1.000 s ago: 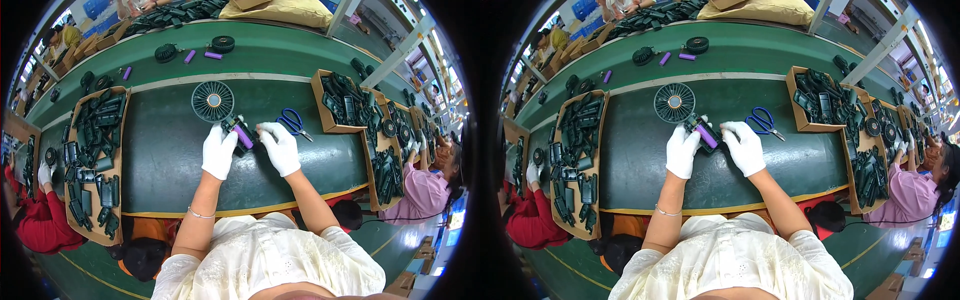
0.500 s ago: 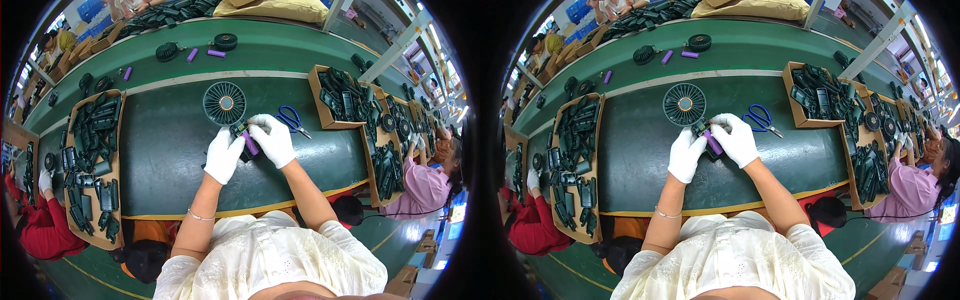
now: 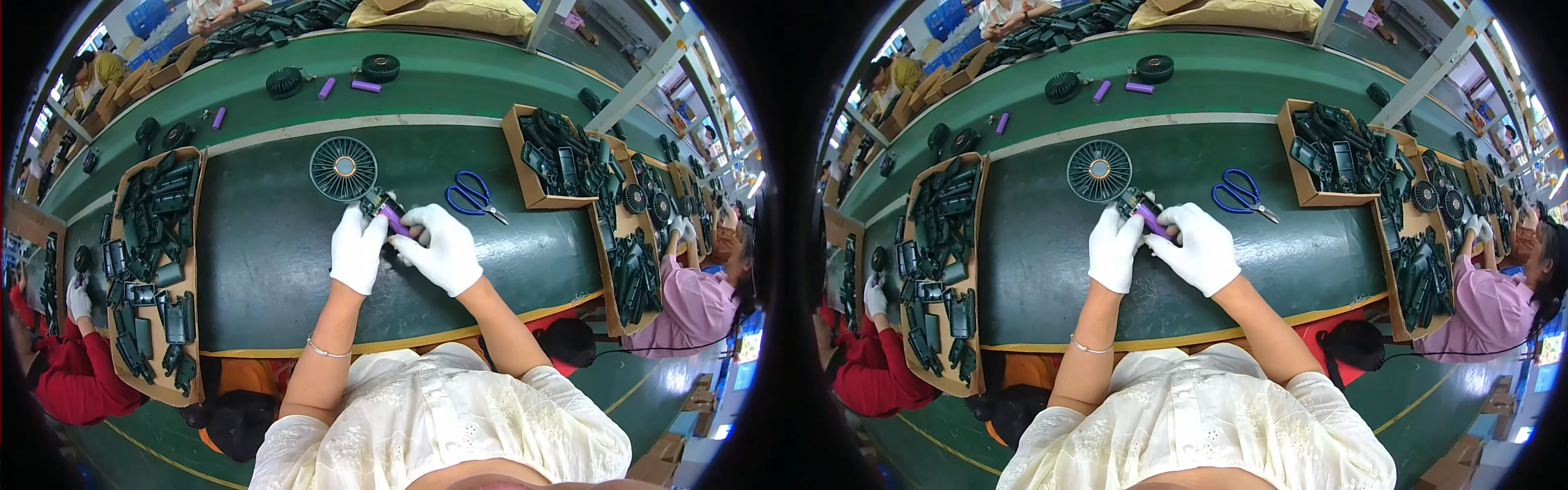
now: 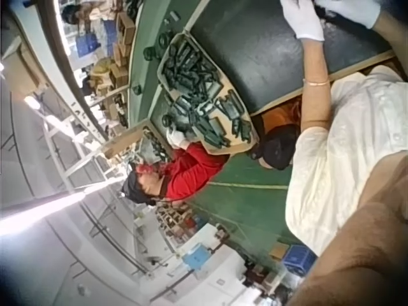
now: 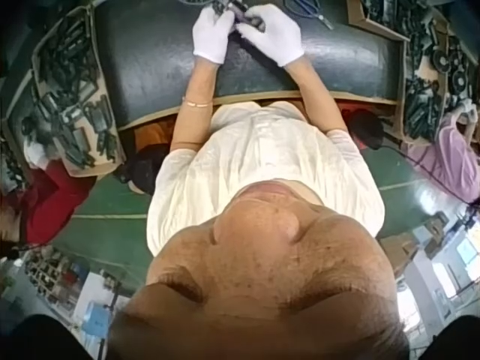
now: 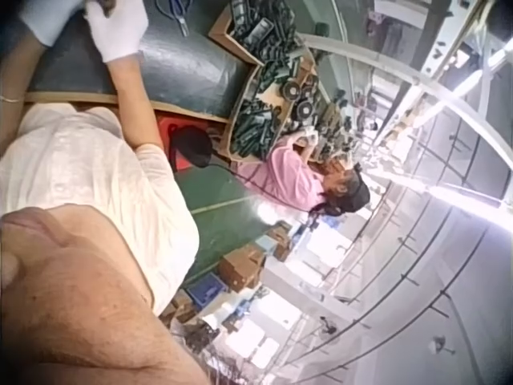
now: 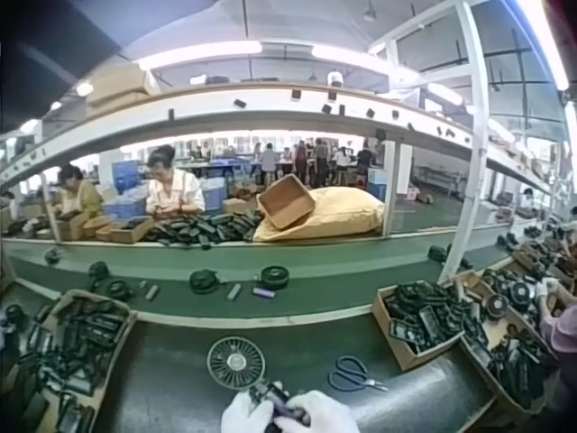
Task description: The person assembles portable electric fans on a workstation by inserting batteries, connecting the fan heads and wiring, and pressing the plastic handle casings together by hand.
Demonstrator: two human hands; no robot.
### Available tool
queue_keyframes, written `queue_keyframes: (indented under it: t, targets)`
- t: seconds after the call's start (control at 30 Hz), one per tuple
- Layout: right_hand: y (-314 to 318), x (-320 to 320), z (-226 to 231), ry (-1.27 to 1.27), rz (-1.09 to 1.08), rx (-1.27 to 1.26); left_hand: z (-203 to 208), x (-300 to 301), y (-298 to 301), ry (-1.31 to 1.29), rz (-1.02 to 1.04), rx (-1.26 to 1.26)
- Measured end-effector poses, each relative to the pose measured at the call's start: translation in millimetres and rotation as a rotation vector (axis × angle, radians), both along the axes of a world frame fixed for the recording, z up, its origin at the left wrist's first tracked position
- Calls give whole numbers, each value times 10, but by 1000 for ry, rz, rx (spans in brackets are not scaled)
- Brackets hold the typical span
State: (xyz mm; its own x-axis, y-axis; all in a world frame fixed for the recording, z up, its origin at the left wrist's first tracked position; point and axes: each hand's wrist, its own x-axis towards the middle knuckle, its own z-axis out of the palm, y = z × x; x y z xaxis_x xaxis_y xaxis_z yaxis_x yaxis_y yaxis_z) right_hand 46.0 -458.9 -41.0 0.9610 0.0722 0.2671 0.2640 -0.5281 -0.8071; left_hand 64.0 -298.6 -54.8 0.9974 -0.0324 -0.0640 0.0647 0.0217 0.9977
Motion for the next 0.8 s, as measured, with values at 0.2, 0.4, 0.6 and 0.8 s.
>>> queue_keyframes:
  t: [0.2, 0.4, 0.6, 0.8]
  targets:
    - [-18, 88, -125, 108, -96, 119, -60, 0, -51, -77, -60, -104]
    - [-107, 57, -121, 111, -63, 8, -77, 7, -44, -42, -59, -35]
    - [-275, -151, -91, -193, 46, -547, -122, 33, 3, -45, 99, -173]
    - [-422, -83, -126, -247, 15, -410, -84, 51, -35, -37, 159, -293]
